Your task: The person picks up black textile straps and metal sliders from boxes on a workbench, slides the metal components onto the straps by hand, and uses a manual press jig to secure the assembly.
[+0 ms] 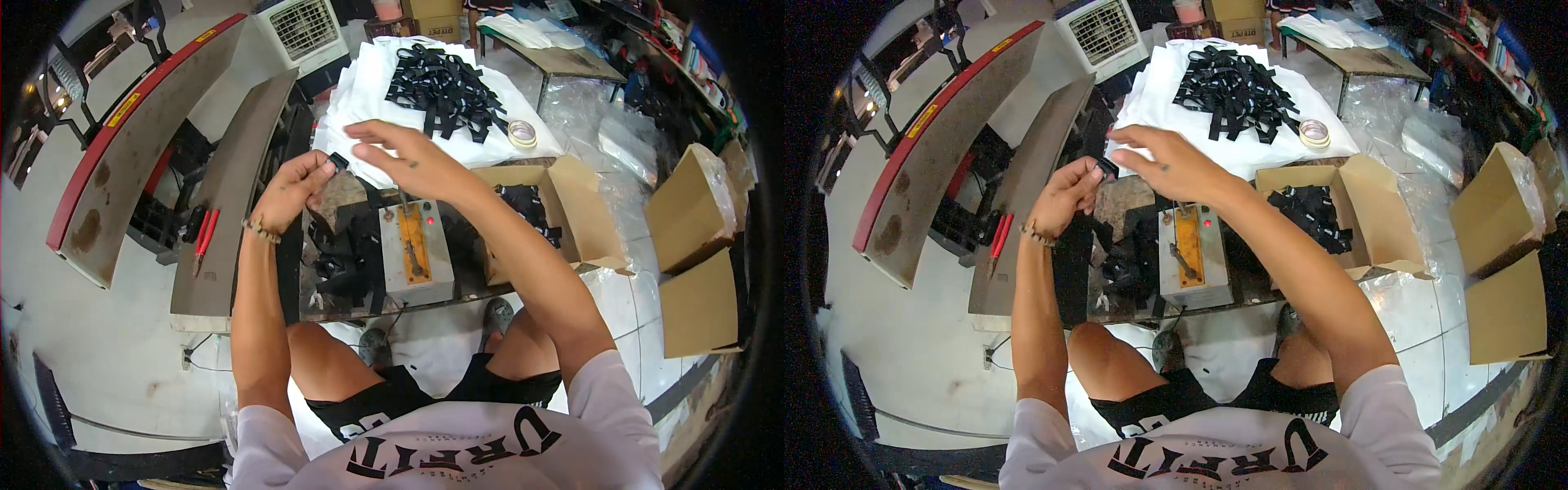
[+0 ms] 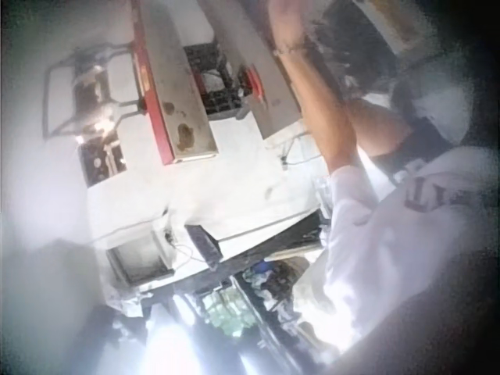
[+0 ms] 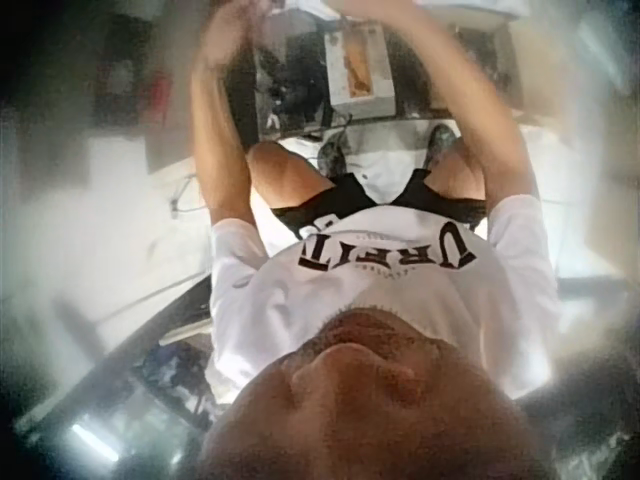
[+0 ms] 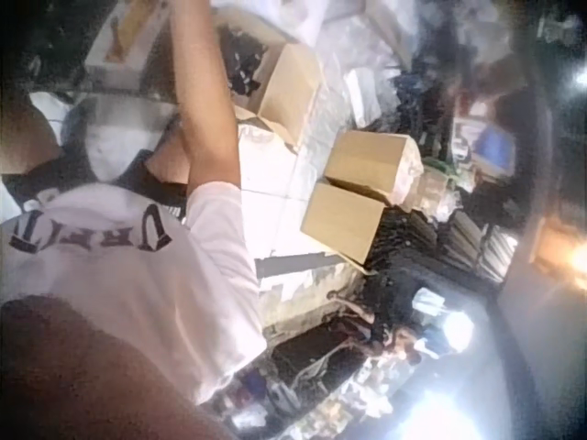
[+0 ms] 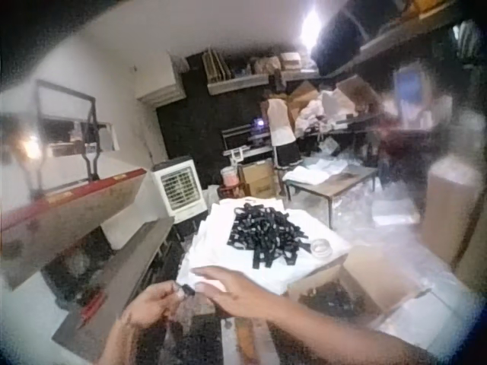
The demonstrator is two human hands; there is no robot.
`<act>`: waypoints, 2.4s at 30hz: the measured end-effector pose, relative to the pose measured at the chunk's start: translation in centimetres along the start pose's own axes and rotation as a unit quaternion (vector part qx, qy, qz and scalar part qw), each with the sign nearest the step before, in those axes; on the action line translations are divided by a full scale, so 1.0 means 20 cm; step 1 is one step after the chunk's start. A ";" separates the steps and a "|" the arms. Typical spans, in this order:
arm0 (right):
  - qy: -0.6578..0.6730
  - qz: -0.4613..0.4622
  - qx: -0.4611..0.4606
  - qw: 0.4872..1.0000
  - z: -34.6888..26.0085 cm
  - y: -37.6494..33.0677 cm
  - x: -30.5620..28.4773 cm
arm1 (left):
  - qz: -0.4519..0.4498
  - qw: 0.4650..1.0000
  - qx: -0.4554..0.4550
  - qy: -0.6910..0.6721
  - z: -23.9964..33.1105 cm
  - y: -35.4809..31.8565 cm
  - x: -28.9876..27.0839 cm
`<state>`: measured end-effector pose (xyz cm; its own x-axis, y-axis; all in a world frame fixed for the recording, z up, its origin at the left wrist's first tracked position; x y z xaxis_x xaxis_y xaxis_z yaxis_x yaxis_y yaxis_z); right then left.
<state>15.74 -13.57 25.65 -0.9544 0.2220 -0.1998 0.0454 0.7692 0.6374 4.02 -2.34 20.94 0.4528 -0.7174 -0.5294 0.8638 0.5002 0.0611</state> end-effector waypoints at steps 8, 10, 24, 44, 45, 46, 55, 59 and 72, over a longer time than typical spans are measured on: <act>0.237 -0.131 0.181 0.945 0.01 0.03 0.28 | 0.081 0.995 0.024 0.058 0.16 -0.37 -0.09; 0.195 -0.088 0.208 0.955 0.05 0.03 0.22 | 0.097 0.990 0.040 0.092 0.14 -0.42 -0.11; 0.040 -0.101 0.142 0.984 -0.13 0.07 0.33 | 0.134 0.982 0.043 -0.125 -0.05 -0.43 -0.04; 0.162 0.117 0.203 0.958 0.22 -0.47 -0.10 | 0.100 0.992 0.057 -0.051 0.07 -0.17 0.34; 0.156 0.119 0.203 0.959 0.23 -0.48 -0.09 | 0.107 0.992 0.062 -0.031 0.07 -0.17 0.34; 0.156 0.120 0.206 0.959 0.23 -0.49 -0.09 | 0.105 0.992 0.060 -0.033 0.07 -0.17 0.35; 0.137 0.135 0.261 0.946 0.29 -0.57 -0.10 | 0.099 0.987 0.054 -0.111 -0.01 -0.15 0.43; 0.151 0.155 0.234 0.948 0.30 -0.57 -0.10 | 0.104 0.990 0.033 -0.093 -0.03 -0.15 0.43; 0.173 0.150 0.255 0.939 0.34 -0.59 -0.11 | 0.097 0.991 0.024 -0.086 -0.08 -0.14 0.45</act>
<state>19.27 -19.02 13.49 -0.9107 0.3345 0.2423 0.3791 0.9098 0.1691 5.34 -9.43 14.55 0.6384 -0.6847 -0.3516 0.7648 0.6157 0.1898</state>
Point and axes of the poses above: each hand's wrist, its own y-axis towards the middle knuckle, its own x-axis out of the palm, z = x × y, the point moved 10 cm from there along y, towards the middle knuckle, and after that the axes turned 14 degrees about y, right-handed, at the moved point
